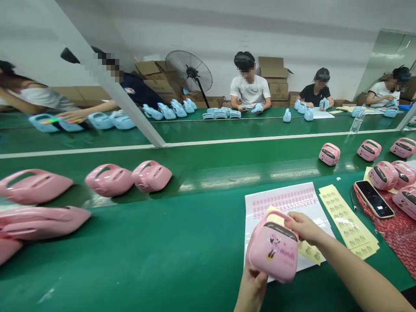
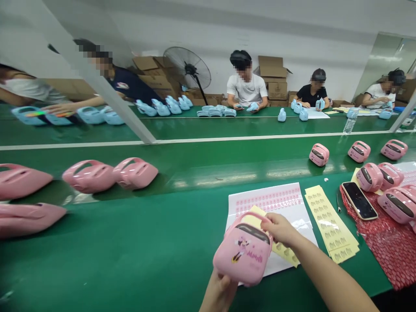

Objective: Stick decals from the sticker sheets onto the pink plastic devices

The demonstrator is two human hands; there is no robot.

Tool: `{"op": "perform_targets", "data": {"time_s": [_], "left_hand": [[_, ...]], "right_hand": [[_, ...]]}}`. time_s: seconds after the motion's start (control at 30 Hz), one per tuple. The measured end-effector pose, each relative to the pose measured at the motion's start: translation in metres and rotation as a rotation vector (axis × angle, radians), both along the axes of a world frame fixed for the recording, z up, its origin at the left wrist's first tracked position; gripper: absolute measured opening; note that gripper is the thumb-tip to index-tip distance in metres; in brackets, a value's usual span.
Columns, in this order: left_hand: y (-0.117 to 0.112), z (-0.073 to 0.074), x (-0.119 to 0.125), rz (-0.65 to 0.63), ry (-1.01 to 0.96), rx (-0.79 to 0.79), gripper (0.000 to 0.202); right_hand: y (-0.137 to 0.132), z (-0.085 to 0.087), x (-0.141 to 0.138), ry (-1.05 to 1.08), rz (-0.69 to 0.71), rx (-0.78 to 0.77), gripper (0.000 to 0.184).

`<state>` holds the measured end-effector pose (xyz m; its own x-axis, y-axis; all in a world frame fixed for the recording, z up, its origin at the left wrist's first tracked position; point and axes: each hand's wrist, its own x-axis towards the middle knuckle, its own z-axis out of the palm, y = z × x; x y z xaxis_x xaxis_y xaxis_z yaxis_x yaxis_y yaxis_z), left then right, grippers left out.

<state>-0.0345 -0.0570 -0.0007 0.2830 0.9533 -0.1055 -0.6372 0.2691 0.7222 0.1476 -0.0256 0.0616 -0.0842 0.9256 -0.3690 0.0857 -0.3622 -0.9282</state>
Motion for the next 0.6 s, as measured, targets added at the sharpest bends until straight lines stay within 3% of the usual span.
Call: {"op": "perform_targets", "data": {"time_s": [0.1,0.2,0.27,0.43,0.6], "left_hand": [[0.004,-0.017,0.011,0.051,0.405,0.067,0.062],[0.006,-0.036,0.016,0.070,0.783,0.413,0.057],[0.008,-0.048,0.016,0.053,0.971,0.674,0.055],[0.014,-0.061,0.015,0.183,1.337,1.178,0.065],[0.018,-0.057,0.013,0.268,1.655,1.450,0.066]], "right_hand": [[0.010,0.006,0.022,-0.206,-0.220,0.162,0.021],[0.035,0.018,0.043,-0.552,-0.347,0.298,0.018],[0.061,0.024,0.055,-0.706,-0.439,0.296,0.015],[0.138,0.018,0.074,-0.768,-0.542,0.261,0.010],[0.184,0.002,0.079,-0.785,-0.584,0.239,0.021]]}}
